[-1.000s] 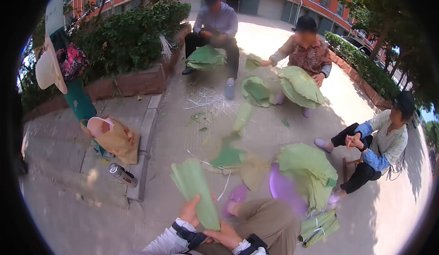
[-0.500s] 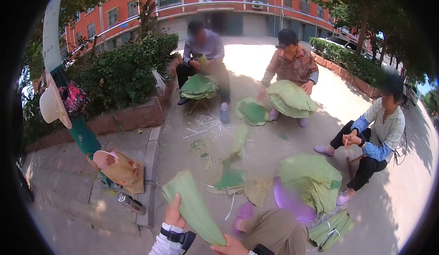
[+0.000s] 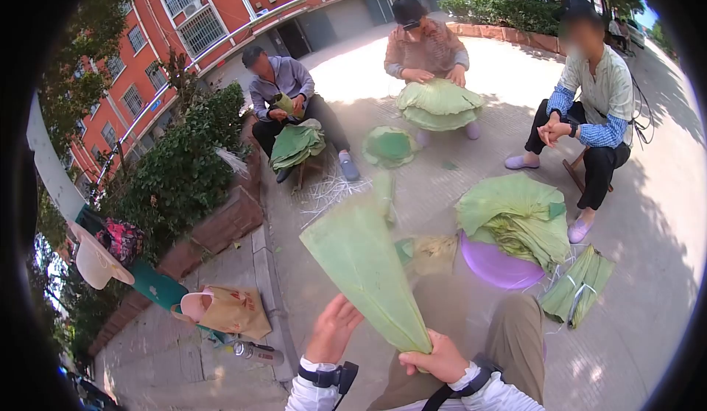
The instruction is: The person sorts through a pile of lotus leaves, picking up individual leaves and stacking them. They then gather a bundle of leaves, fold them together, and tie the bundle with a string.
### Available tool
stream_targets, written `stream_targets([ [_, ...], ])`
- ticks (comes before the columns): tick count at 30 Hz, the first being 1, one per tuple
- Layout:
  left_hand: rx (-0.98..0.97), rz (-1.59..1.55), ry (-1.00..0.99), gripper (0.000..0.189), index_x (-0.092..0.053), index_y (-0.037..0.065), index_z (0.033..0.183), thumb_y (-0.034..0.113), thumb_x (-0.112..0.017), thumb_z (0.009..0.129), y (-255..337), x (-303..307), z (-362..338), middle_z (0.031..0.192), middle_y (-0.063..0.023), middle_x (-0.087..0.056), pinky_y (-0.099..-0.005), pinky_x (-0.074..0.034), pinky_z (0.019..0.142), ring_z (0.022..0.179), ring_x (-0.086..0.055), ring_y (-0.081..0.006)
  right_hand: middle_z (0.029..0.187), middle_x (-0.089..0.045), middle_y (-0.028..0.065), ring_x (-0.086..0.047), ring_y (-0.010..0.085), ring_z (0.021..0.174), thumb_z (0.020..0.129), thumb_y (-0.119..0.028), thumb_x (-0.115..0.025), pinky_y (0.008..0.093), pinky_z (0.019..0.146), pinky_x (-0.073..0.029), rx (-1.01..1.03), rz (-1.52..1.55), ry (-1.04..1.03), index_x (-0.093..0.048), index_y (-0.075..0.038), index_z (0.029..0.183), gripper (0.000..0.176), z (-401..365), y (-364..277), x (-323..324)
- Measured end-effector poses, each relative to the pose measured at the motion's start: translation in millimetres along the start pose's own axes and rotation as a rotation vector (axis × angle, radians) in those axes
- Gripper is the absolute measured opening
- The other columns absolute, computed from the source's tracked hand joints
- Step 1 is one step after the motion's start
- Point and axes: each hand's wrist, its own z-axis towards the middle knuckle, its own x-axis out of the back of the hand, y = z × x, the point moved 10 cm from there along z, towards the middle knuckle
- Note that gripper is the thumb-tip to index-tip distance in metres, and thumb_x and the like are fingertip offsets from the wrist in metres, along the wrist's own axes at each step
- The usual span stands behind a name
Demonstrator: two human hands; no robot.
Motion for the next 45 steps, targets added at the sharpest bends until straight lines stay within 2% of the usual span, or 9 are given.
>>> stream_targets([
  [3, 0.235, -0.016, -0.238, 0.059, -0.042, -0.006, 0.139, 0.027, -0.062, 0.094, -63.6, -59.1, -14.1, 0.132, -0.0186, -0.057, -0.0389, -0.052, 0.092, 0.108, -0.061, -0.0246, 0.087, -0.067, 0.0062, -0.065, 0.0129, 0.068, 0.087, -0.013, -0.072, 0.0262, 0.066, -0.051, 0.03, 0.051, 0.005, -0.058, -0.001, 0.108, 0.028, 0.3, 5.7, 3.4],
  [6, 0.433, -0.002, -0.105, 0.051, -0.048, -0.004, 0.133, 0.025, -0.064, 0.095, -87.4, -91.6, -9.6, 0.12, -0.0152, -0.062, -0.0311, -0.055, 0.068, 0.092, -0.066, -0.0193, 0.088, -0.066, 0.0078, -0.065, 0.0148, 0.068, 0.087, -0.011, -0.07, 0.0271, 0.065, -0.051, 0.031, 0.056, 0.044, -0.058, 0.0, 0.109, 0.027, 1.2, 27.1, 20.6],
  [10, 0.272, 0.122, 0.026, 0.041, -0.054, -0.002, 0.121, 0.028, -0.065, 0.096, -112.2, -78.1, 14.2, 0.098, -0.0089, -0.065, -0.0253, -0.046, 0.044, 0.073, -0.065, -0.0139, 0.088, -0.066, 0.0091, -0.065, 0.0168, 0.069, 0.087, -0.009, -0.068, 0.0281, 0.064, -0.051, 0.114, 0.117, 0.125, -0.058, 0.0, 0.107, 0.024, 8.2, 21.2, 42.8],
  [13, 0.36, 0.148, -0.029, 0.038, -0.057, -0.002, 0.118, 0.028, -0.065, 0.095, -125.7, -90.8, 28.2, 0.096, -0.0085, -0.066, -0.0254, -0.048, 0.048, 0.074, -0.065, -0.0134, 0.087, -0.065, 0.0091, -0.064, 0.0173, 0.069, 0.086, -0.01, -0.069, 0.0286, 0.062, -0.051, 0.163, 0.174, 0.163, -0.059, -0.001, 0.107, 0.025, 9.9, 27.2, 57.0],
  [17, 0.333, 0.375, -0.014, 0.041, -0.058, -0.004, 0.123, 0.027, -0.062, 0.095, -127.8, -105.8, 73.6, 0.115, -0.0131, -0.064, -0.0339, -0.045, 0.092, 0.102, -0.06, -0.0211, 0.09, -0.065, 0.0082, -0.064, 0.0161, 0.07, 0.089, -0.017, -0.069, 0.0289, 0.063, -0.052, 0.126, 0.148, 0.283, -0.053, -0.001, 0.115, 0.035, 13.6, 36.0, 95.1],
  [20, 0.275, 0.237, -0.099, 0.042, -0.051, -0.007, 0.127, 0.025, -0.055, 0.101, -139.7, -96.2, 138.0, 0.116, -0.0187, -0.065, -0.037, -0.052, 0.086, 0.1, -0.064, -0.0245, 0.099, -0.067, 0.0095, -0.065, 0.013, 0.078, 0.098, -0.028, -0.056, 0.0265, 0.069, -0.051, 0.082, -0.009, 0.31, -0.051, -0.001, 0.128, 0.041, 6.2, 63.7, 127.6],
  [28, 0.144, 0.228, 0.018, 0.047, -0.043, -0.007, 0.136, 0.023, -0.054, 0.101, -119.1, -58.6, 208.1, 0.119, -0.0219, -0.062, -0.0413, -0.051, 0.093, 0.105, -0.064, -0.0304, 0.104, -0.069, 0.0187, -0.065, 0.0381, 0.098, 0.087, -0.033, -0.061, 0.0457, 0.088, -0.05, -0.562, -1.088, 0.078, -0.066, -0.006, 0.113, 0.038, -31.2, 235.6, 192.4],
  [31, 0.096, 0.284, -0.007, 0.048, -0.042, -0.007, 0.137, 0.024, -0.053, 0.102, -103.6, -68.0, 203.0, 0.119, -0.0213, -0.062, -0.0416, -0.05, 0.095, 0.107, -0.063, -0.0305, 0.105, -0.069, 0.0193, -0.065, 0.0367, 0.102, 0.087, -0.034, -0.062, 0.0452, 0.089, -0.05, -0.613, -1.019, -0.001, -0.066, -0.007, 0.113, 0.038, -9.2, 279.4, 218.6],
  [45, 0.253, 0.392, 0.223, 0.052, -0.043, -0.007, 0.136, 0.026, -0.057, 0.098, -140.7, -38.7, 215.9, 0.118, -0.0226, -0.061, -0.0412, -0.049, 0.091, 0.103, -0.064, -0.0315, 0.119, -0.065, 0.0207, -0.061, 0.037, 0.114, 0.085, -0.013, -0.054, 0.0442, 0.099, -0.048, -0.762, -0.806, 0.714, -0.064, -0.011, 0.124, 0.041, 43.3, 341.3, 373.1],
])
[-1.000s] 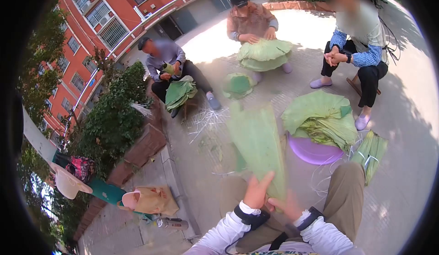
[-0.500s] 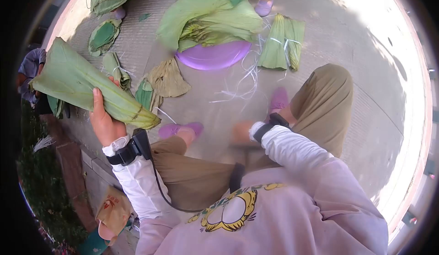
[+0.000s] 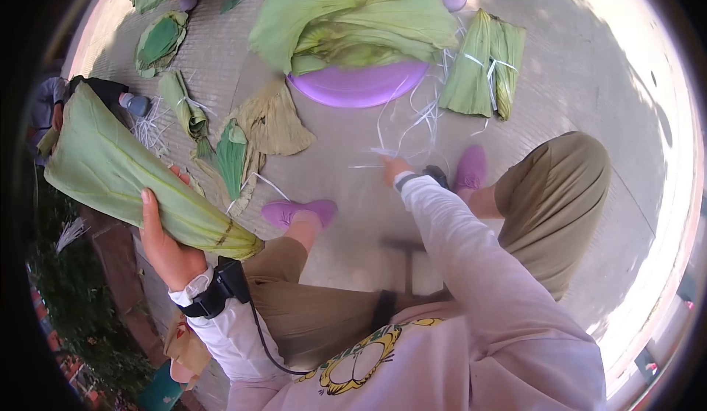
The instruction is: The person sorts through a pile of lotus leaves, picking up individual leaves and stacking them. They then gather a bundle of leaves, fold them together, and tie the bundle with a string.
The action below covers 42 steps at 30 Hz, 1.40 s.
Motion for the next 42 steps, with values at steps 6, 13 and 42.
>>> stream_targets([
  [6, 0.109, 0.04, -0.102, 0.05, -0.046, -0.006, 0.133, 0.027, -0.058, 0.098, -26.0, -21.8, -4.6, 0.114, -0.0219, -0.064, -0.0395, -0.051, 0.088, 0.1, -0.064, -0.0288, 0.105, -0.069, 0.0207, -0.066, 0.0408, 0.1, 0.09, -0.014, -0.05, 0.0463, 0.087, -0.054, -0.053, -0.217, -0.089, -0.07, -0.001, 0.107, 0.03, 20.5, 14.9, -15.4],
  [13, 0.293, 0.0, -0.303, 0.048, -0.047, -0.004, 0.133, 0.033, -0.051, 0.102, -83.8, -52.7, -49.1, 0.117, -0.0195, -0.064, -0.0382, -0.052, 0.089, 0.096, -0.066, -0.0268, 0.096, -0.07, 0.0209, -0.068, 0.0395, 0.089, 0.091, -0.011, -0.049, 0.0478, 0.079, -0.053, 0.268, -0.028, 0.127, -0.069, -0.002, 0.102, 0.024, -31.0, -49.9, 31.9],
  [42, 0.38, -0.443, -0.849, 0.047, -0.047, 0.001, 0.138, 0.025, -0.058, 0.099, -48.1, -165.7, -74.3, 0.128, -0.0102, -0.06, -0.0369, -0.049, 0.098, 0.115, -0.06, -0.0199, 0.085, -0.068, 0.0061, -0.062, 0.0109, 0.068, 0.089, -0.001, -0.054, 0.0252, 0.063, -0.051, 0.761, 0.627, -0.085, -0.065, 0.001, 0.107, 0.021, -223.6, -189.1, 360.1],
])
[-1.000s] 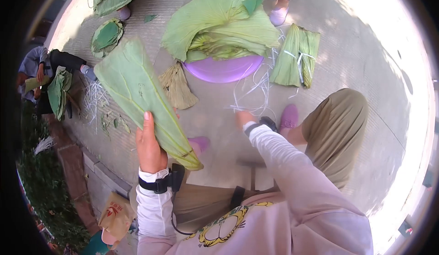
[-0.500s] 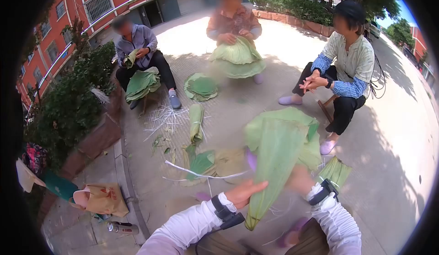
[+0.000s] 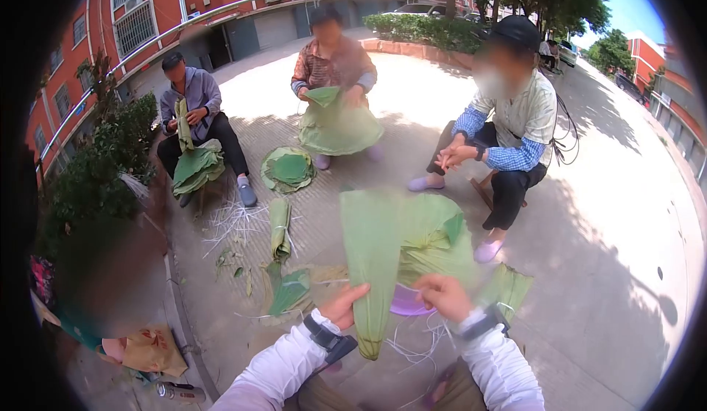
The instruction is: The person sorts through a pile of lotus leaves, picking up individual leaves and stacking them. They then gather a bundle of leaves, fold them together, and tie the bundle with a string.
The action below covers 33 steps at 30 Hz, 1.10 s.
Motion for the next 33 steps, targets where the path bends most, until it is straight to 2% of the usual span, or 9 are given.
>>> stream_targets([
  [7, -0.134, 0.152, 0.121, 0.043, -0.052, 0.001, 0.132, 0.025, -0.061, 0.098, 32.3, 17.4, -6.9, 0.119, -0.0074, -0.063, -0.0337, -0.049, 0.093, 0.108, -0.06, -0.0171, 0.084, -0.068, 0.0095, -0.06, 0.014, 0.067, 0.085, 0.001, -0.056, 0.0284, 0.063, -0.052, 0.061, 0.316, 0.145, -0.067, 0.001, 0.103, 0.021, -16.2, -0.8, 26.3],
  [10, -0.106, 0.318, 0.175, 0.044, -0.054, -0.001, 0.131, 0.024, -0.063, 0.096, 23.8, 19.8, -10.3, 0.118, -0.0077, -0.064, -0.0336, -0.048, 0.093, 0.106, -0.06, -0.0171, 0.086, -0.067, 0.0123, -0.062, 0.018, 0.07, 0.084, 0.002, -0.054, 0.0307, 0.066, -0.053, 0.027, 0.45, 0.033, -0.067, 0.004, 0.103, 0.023, -20.1, 3.7, 20.4],
  [13, -0.119, 0.418, 0.22, 0.041, -0.056, -0.001, 0.128, 0.023, -0.064, 0.096, 16.2, 25.2, -8.0, 0.116, -0.0073, -0.065, -0.032, -0.048, 0.09, 0.103, -0.06, -0.0154, 0.091, -0.068, 0.0159, -0.066, 0.0227, 0.076, 0.083, 0.004, -0.051, 0.0328, 0.069, -0.055, -0.01, 0.561, -0.008, -0.066, 0.007, 0.102, 0.024, -25.2, -6.3, 9.9],
  [17, -0.169, 0.479, 0.194, 0.038, -0.058, -0.002, 0.126, 0.021, -0.064, 0.096, 0.5, 26.3, -0.2, 0.116, -0.0075, -0.066, -0.0312, -0.049, 0.088, 0.103, -0.06, -0.0143, 0.103, -0.068, 0.0191, -0.068, 0.0282, 0.093, 0.083, 0.005, -0.052, 0.0364, 0.079, -0.055, 0.013, 0.445, -0.003, -0.064, 0.008, 0.108, 0.028, -26.5, -12.6, 4.5],
  [20, -0.047, 0.474, 0.179, 0.04, -0.056, -0.002, 0.129, 0.02, -0.064, 0.096, -7.8, 21.7, 1.6, 0.118, -0.0073, -0.065, -0.0317, -0.048, 0.09, 0.105, -0.059, -0.0144, 0.111, -0.067, 0.0197, -0.066, 0.0295, 0.102, 0.084, 0.004, -0.053, 0.0378, 0.085, -0.054, 0.017, 0.454, -0.001, -0.063, 0.007, 0.112, 0.03, -28.0, -14.9, -2.8],
  [22, -0.18, 0.374, 0.125, 0.042, -0.053, -0.001, 0.131, 0.02, -0.064, 0.096, -12.7, 27.0, 12.2, 0.12, -0.0077, -0.064, -0.0319, -0.049, 0.09, 0.106, -0.059, -0.0143, 0.114, -0.067, 0.0194, -0.065, 0.0298, 0.105, 0.084, 0.003, -0.055, 0.0384, 0.088, -0.053, 0.05, 0.518, -0.011, -0.062, 0.007, 0.115, 0.031, -25.5, -19.9, -3.9],
  [24, -0.194, 0.347, 0.137, 0.049, -0.049, 0.001, 0.136, 0.021, -0.065, 0.095, -15.4, 32.2, 16.9, 0.124, -0.007, -0.061, -0.0322, -0.047, 0.095, 0.11, -0.057, -0.0156, 0.113, -0.068, 0.0184, -0.066, 0.0295, 0.102, 0.084, 0.002, -0.058, 0.0395, 0.086, -0.053, 0.075, 0.51, 0.001, -0.062, 0.005, 0.114, 0.031, -24.8, -21.9, -0.5],
  [28, 0.004, 0.183, 0.095, 0.05, -0.047, 0.0, 0.137, 0.025, -0.063, 0.097, -22.3, 34.5, 10.8, 0.126, -0.0072, -0.06, -0.032, -0.048, 0.095, 0.111, -0.058, -0.0157, 0.096, -0.07, 0.0114, -0.069, 0.025, 0.092, 0.086, -0.003, -0.065, 0.035, 0.074, -0.058, 0.161, 0.575, 0.112, -0.063, 0.0, 0.104, 0.018, -14.1, -12.7, 23.2],
  [33, -0.08, 0.089, 0.13, 0.051, -0.047, 0.002, 0.137, 0.027, -0.064, 0.096, -14.7, 40.8, 10.9, 0.122, -0.0075, -0.061, -0.0337, -0.051, 0.09, 0.106, -0.061, -0.0163, 0.086, -0.068, 0.0073, -0.07, 0.024, 0.086, 0.094, -0.014, -0.062, 0.0334, 0.065, -0.058, 0.123, 0.692, 0.309, -0.061, -0.005, 0.102, 0.012, -13.5, -4.4, 42.9],
])
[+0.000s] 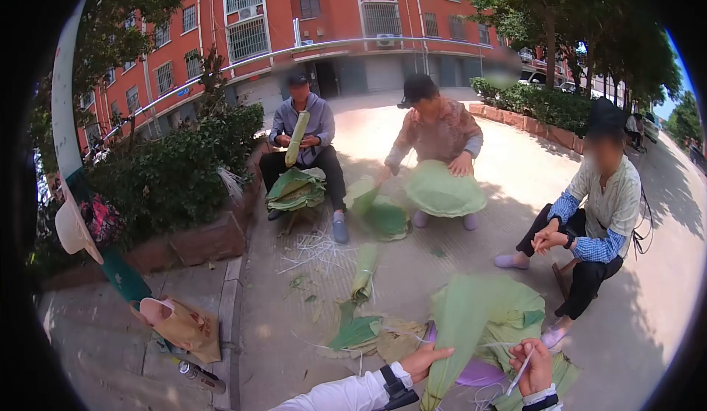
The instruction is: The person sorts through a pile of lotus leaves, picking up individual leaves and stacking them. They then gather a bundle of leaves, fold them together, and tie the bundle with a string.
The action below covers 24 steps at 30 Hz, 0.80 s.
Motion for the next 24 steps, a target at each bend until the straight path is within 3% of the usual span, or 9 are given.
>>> stream_targets([
  [4, -0.007, 0.027, -0.025, 0.049, -0.049, 0.001, 0.135, 0.026, -0.065, 0.096, 0.1, -5.0, -3.3, 0.119, -0.0081, -0.063, -0.0332, -0.051, 0.09, 0.104, -0.062, -0.0161, 0.086, -0.069, 0.0087, -0.07, 0.0238, 0.085, 0.098, -0.026, -0.057, 0.0319, 0.063, -0.057, 0.004, 0.064, 0.004, -0.06, -0.005, 0.104, 0.021, -1.4, -0.2, 4.1],
  [8, -0.116, 0.215, 0.062, 0.045, -0.052, 0.0, 0.132, 0.023, -0.064, 0.096, -2.8, 6.5, 0.0, 0.116, -0.008, -0.065, -0.032, -0.05, 0.089, 0.102, -0.061, -0.0152, 0.085, -0.07, 0.0098, -0.07, 0.0232, 0.081, 0.098, -0.023, -0.055, 0.0312, 0.062, -0.056, 0.018, -0.014, 0.001, -0.061, -0.004, 0.104, 0.021, -12.0, -5.7, -11.9],
  [11, -0.194, 0.424, 0.102, 0.042, -0.054, 0.0, 0.13, 0.021, -0.063, 0.095, -4.8, 11.4, 0.2, 0.116, -0.0075, -0.066, -0.032, -0.049, 0.089, 0.102, -0.06, -0.0147, 0.083, -0.07, 0.0097, -0.07, 0.021, 0.076, 0.097, -0.021, -0.057, 0.0296, 0.063, -0.055, 0.084, -0.42, -0.113, -0.065, -0.001, 0.099, 0.022, -14.4, -1.2, -23.5],
  [14, -0.262, 0.633, 0.145, 0.045, -0.054, 0.0, 0.13, 0.021, -0.064, 0.092, 4.3, 10.4, -6.8, 0.115, -0.0122, -0.067, -0.0339, -0.049, 0.09, 0.102, -0.063, -0.0193, 0.079, -0.07, 0.0098, -0.068, 0.0168, 0.072, 0.094, -0.019, -0.06, 0.0281, 0.062, -0.053, 0.114, -0.73, -0.238, -0.07, 0.001, 0.093, 0.023, -24.0, 11.0, -44.7],
  [17, -0.269, 0.844, 0.202, 0.044, -0.054, -0.001, 0.127, 0.02, -0.063, 0.089, 11.5, 10.8, -9.6, 0.113, -0.0211, -0.066, -0.0387, -0.049, 0.09, 0.102, -0.065, -0.0308, 0.075, -0.069, 0.0093, -0.066, 0.0133, 0.069, 0.091, -0.017, -0.063, 0.0292, 0.061, -0.051, 0.17, -0.983, -0.344, -0.072, 0.002, 0.09, 0.022, -33.9, 28.3, -56.1],
  [20, -0.208, 1.078, 0.257, 0.04, -0.056, 0.0, 0.122, 0.018, -0.062, 0.087, -5.6, 13.0, -3.3, 0.109, -0.0268, -0.064, -0.0438, -0.049, 0.089, 0.103, -0.062, -0.0408, 0.078, -0.07, 0.01, -0.067, 0.0176, 0.068, 0.088, -0.013, -0.063, 0.0301, 0.063, -0.053, 0.277, -1.103, -0.472, -0.072, 0.0, 0.094, 0.017, -52.7, 40.2, -82.6],
  [22, -0.421, 1.103, 0.174, 0.035, -0.057, 0.0, 0.117, 0.016, -0.06, 0.086, -11.5, -9.8, -12.2, 0.105, -0.027, -0.064, -0.0472, -0.049, 0.087, 0.101, -0.06, -0.0441, 0.079, -0.071, 0.011, -0.068, 0.0208, 0.07, 0.087, -0.011, -0.064, 0.0311, 0.064, -0.054, 0.361, -1.18, -0.599, -0.072, 0.0, 0.094, 0.015, -60.1, 49.5, -102.7],
  [24, -0.367, 1.143, 0.093, 0.034, -0.057, 0.0, 0.116, 0.017, -0.06, 0.086, -51.4, -13.6, -4.0, 0.105, -0.0259, -0.065, -0.0468, -0.049, 0.086, 0.1, -0.061, -0.0438, 0.078, -0.07, 0.012, -0.069, 0.0246, 0.069, 0.086, -0.011, -0.065, 0.0342, 0.064, -0.054, 0.456, -1.194, -0.706, -0.072, -0.003, 0.092, 0.013, -70.6, 58.9, -112.6],
])
